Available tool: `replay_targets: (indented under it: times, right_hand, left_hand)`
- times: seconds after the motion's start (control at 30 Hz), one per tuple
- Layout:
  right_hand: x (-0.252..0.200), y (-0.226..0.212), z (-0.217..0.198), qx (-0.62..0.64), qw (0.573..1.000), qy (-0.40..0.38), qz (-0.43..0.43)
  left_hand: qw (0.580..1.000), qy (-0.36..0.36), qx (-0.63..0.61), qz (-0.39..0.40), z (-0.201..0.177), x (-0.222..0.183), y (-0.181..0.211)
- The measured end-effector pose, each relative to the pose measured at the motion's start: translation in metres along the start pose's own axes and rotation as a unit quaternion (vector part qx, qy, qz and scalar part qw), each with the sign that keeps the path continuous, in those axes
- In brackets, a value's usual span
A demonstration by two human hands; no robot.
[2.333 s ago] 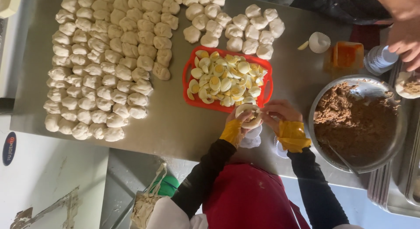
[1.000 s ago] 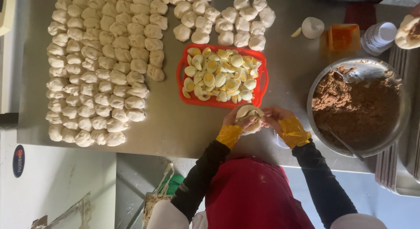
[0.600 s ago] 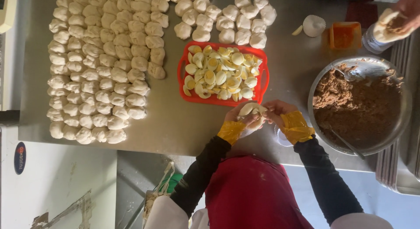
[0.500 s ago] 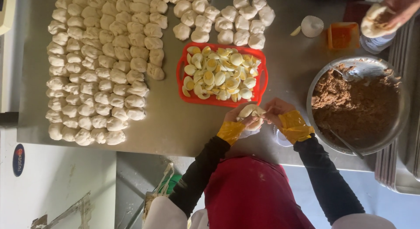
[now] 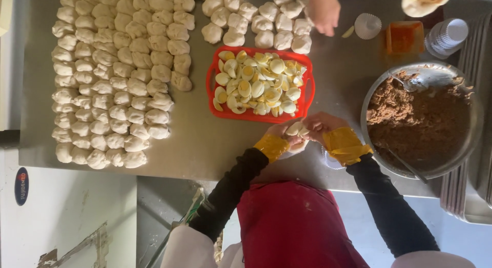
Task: The recorder and a coworker are assembling bao buns by placing dough circles into cups, adding meat filling and egg slices, and pleating the dough to close them.
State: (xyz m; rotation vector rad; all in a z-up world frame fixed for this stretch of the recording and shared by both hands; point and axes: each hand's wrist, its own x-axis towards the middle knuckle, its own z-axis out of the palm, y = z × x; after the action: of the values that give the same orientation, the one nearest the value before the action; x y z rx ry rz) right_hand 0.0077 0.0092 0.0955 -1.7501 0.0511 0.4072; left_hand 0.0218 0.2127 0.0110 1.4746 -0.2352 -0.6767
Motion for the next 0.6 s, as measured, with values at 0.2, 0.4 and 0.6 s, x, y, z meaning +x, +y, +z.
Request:
replay_targets:
  times: [0.2,0.4,0.6]
  right_hand:
    - [-0.01,-0.013,-0.004,-0.112,0.986,-0.04,-0.12]
    - [-0.032,-0.025,-0.012,-0.223,0.975,0.007,-0.019]
    - [-0.052,-0.02,-0.03,-0.214,0.975,0.019,-0.06]
  left_hand:
    - [0.993,-0.063,0.099,-0.036,0.001,0.018,0.007]
    - [0.963,-0.13,0.235,0.012,0.035,0.059,-0.073]
    - [0.959,-0.197,-0.049,-0.199,0.054,0.07,-0.048]
